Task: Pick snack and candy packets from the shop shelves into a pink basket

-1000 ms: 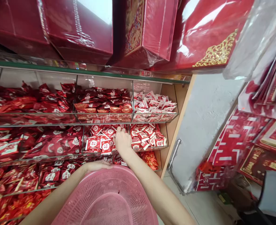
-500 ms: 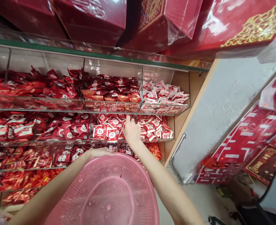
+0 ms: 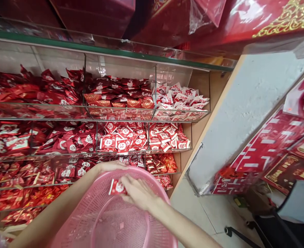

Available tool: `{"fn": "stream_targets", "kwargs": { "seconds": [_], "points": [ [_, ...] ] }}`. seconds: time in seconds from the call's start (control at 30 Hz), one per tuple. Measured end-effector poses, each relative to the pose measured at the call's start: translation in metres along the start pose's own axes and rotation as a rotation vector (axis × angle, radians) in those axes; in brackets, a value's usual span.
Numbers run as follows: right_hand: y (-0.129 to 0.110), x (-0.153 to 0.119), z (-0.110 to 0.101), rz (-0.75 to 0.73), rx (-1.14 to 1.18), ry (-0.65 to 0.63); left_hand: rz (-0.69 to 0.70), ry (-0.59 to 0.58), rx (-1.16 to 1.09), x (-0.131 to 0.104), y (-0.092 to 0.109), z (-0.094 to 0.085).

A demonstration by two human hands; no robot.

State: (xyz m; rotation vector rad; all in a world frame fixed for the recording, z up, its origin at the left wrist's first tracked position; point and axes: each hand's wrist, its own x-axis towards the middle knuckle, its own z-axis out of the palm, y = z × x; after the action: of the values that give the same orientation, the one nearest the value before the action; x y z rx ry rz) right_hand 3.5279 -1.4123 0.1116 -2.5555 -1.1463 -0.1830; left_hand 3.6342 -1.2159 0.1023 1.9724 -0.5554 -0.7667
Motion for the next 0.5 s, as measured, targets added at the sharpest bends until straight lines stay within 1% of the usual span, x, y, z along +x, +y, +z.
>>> {"fn": "stream_targets", "kwargs": {
  "seconds": [0.07,0.1,0.2,0.37,0.5],
  "points": [
    [0.005,0.001,0.029,-0.049,-0.092,-0.140,-0.002,-0.041,-0.029,0.003,0.000,-0.001],
    [0.009,0.003,0.041,-0.059,-0.124,-0.186,-0.007,-0.040,-0.030,0.004,-0.001,-0.002],
    [0.017,0.011,0.063,-0.052,-0.185,-0.253,-0.033,-0.032,-0.010,0.007,-0.002,-0.005],
    [0.017,0.013,0.077,0.034,-0.218,-0.248,-0.052,-0.021,0.024,0.005,-0.003,-0.008],
    [0.013,0.008,0.080,0.088,-0.109,-0.185,-0.087,0.016,0.096,0.003,-0.008,-0.008]
  ]
}}
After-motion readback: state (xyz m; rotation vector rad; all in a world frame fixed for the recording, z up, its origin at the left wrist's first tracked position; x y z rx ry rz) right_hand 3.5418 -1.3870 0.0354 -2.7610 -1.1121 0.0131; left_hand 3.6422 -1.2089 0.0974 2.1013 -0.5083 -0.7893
